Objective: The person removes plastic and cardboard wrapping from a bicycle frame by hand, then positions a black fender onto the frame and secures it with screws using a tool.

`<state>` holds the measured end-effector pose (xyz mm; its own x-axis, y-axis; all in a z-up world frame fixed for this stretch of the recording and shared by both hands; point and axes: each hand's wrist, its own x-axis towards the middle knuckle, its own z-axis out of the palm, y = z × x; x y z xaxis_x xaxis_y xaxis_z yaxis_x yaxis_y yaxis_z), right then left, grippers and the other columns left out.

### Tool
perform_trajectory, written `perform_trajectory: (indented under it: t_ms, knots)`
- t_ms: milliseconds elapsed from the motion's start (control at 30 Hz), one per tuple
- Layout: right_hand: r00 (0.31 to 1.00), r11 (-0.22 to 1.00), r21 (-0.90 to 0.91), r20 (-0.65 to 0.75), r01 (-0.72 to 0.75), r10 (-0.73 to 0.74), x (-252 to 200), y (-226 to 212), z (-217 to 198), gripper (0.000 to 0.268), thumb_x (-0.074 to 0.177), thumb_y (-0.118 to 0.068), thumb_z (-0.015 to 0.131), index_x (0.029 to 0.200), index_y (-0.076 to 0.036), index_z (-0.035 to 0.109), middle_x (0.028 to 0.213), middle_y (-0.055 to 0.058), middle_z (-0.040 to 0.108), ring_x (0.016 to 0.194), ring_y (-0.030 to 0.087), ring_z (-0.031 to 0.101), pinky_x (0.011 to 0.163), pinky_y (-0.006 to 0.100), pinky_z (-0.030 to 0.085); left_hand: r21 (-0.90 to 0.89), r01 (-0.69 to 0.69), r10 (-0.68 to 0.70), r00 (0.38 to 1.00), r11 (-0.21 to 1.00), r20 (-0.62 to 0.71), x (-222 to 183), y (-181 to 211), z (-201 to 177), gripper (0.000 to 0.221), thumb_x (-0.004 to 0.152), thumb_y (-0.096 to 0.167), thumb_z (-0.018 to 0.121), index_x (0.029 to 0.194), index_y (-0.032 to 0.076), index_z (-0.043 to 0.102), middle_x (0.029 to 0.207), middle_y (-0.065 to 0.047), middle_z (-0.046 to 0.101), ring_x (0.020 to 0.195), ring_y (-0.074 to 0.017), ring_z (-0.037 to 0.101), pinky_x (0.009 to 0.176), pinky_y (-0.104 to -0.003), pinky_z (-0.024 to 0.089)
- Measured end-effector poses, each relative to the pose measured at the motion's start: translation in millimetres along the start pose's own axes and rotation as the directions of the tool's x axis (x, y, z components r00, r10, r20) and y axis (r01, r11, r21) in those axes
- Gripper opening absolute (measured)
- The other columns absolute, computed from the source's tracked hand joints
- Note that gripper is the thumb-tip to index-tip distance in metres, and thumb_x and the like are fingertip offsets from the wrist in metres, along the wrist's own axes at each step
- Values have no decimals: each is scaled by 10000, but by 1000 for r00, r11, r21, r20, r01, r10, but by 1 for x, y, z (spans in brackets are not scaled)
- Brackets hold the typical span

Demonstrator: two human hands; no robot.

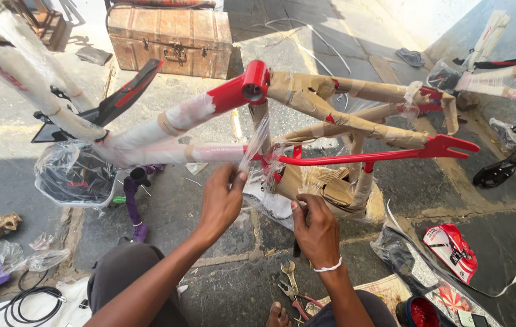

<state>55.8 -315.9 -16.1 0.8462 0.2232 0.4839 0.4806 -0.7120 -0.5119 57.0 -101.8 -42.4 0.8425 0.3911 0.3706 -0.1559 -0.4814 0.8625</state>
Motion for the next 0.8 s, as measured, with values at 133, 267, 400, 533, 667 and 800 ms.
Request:
perform_trajectory:
  t_ms: [133,267,400,533,667,800]
  knots:
    - [985,994,21,134,-111,107,-6,21,4,250,928,-230,664,1073,-26,680,1052,156,711,809,306,741,738,434,560,-365,422,-363,905,830,222,-40,36,-56,268,973,317,618,952,51,594,591,-9,519,488,-128,464,476,-346,370]
    - [985,997,22,155,-80,76,-1,26,10,275,921,-231,672,1104,-25,673,1080,162,713,828,343,720,772,450,544,-134,239,-176,913,962,368,-42,120,-117,297,982,326,652,877,49,664,576,12,397,544,-124,333,480,-368,287]
    - [995,989,150,102,-18,3,16,10,23,246,928,-205,665,1097,-26,674,1088,171,708,952,346,720,815,443,548,-44,-342,331,858,939,392,1,200,-160,383,1062,327,561,833,21,576,612,-74,424,549,-176,409,532,-374,388]
    - [987,965,207,-72,158,-146,46,-5,35,256,920,-148,658,1137,-11,652,1148,182,684,1068,379,666,908,456,521,-15,-729,529,483,685,697,116,241,-126,401,1062,374,503,886,41,642,683,-131,610,609,-211,585,628,-411,440]
    - [992,957,264,-68,119,-105,59,0,54,270,913,-127,653,1157,-12,641,1152,181,677,1070,376,663,905,450,520,-427,-527,673,495,735,549,250,241,-51,457,1089,418,476,1049,15,689,1006,-96,786,973,-151,767,868,-312,619]
    - [995,979,194,52,69,-81,49,12,66,263,905,-136,673,1138,-15,649,1169,188,670,1082,389,656,913,462,516,-471,-213,452,750,856,483,334,155,6,414,1077,345,495,984,-8,688,945,-106,775,897,-170,761,828,-320,610]
